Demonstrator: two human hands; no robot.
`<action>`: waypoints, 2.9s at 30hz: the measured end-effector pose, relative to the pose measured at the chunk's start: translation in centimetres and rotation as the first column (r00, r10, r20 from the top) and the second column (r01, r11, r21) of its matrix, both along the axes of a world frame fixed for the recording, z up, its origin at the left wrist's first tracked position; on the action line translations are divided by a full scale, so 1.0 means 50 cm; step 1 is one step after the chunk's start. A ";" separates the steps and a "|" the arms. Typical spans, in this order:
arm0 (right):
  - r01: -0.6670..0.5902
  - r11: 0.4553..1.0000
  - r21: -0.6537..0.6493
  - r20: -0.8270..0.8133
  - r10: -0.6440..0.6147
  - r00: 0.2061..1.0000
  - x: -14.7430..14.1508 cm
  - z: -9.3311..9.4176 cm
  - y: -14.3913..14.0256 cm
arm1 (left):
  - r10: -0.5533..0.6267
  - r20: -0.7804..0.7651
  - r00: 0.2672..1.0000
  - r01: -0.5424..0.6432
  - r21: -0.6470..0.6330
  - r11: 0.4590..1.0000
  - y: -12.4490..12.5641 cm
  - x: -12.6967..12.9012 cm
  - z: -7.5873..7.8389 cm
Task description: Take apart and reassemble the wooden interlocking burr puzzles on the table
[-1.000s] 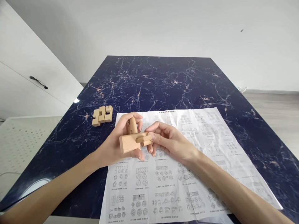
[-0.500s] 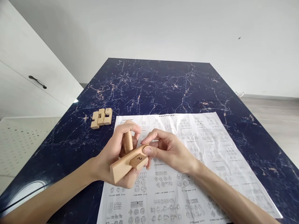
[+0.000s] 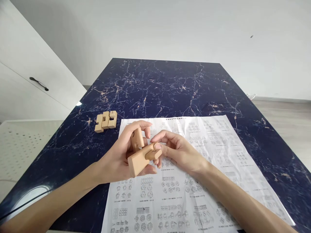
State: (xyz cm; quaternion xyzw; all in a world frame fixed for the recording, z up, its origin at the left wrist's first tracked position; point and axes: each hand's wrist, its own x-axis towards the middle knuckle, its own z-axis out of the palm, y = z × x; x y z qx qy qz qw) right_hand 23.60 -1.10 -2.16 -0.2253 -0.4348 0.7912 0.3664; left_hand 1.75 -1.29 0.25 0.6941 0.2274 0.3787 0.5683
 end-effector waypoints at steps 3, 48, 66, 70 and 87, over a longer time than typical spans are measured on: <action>0.000 0.999 -0.041 -0.010 0.000 1.000 0.003 0.002 0.003 | -0.023 -0.042 0.999 0.021 -0.050 0.999 -0.001 -0.006 0.012; 0.056 0.996 -0.063 0.172 -0.044 0.984 -0.007 0.008 -0.013 | 0.051 -0.081 0.995 -0.047 0.053 0.997 -0.011 0.003 0.004; 0.163 0.979 -0.125 0.101 -0.151 0.983 -0.016 0.002 -0.016 | 0.063 -0.093 0.994 -0.052 0.113 0.992 0.003 -0.002 0.004; 0.185 0.968 -0.172 0.071 -0.175 0.982 -0.011 -0.009 -0.012 | 0.133 -0.084 0.987 -0.115 0.193 0.974 0.014 -0.006 0.008; 0.295 0.937 -0.186 0.046 -0.291 0.956 -0.001 0.003 0.012 | 0.222 -0.205 0.953 -0.217 0.044 0.975 0.017 -0.008 -0.009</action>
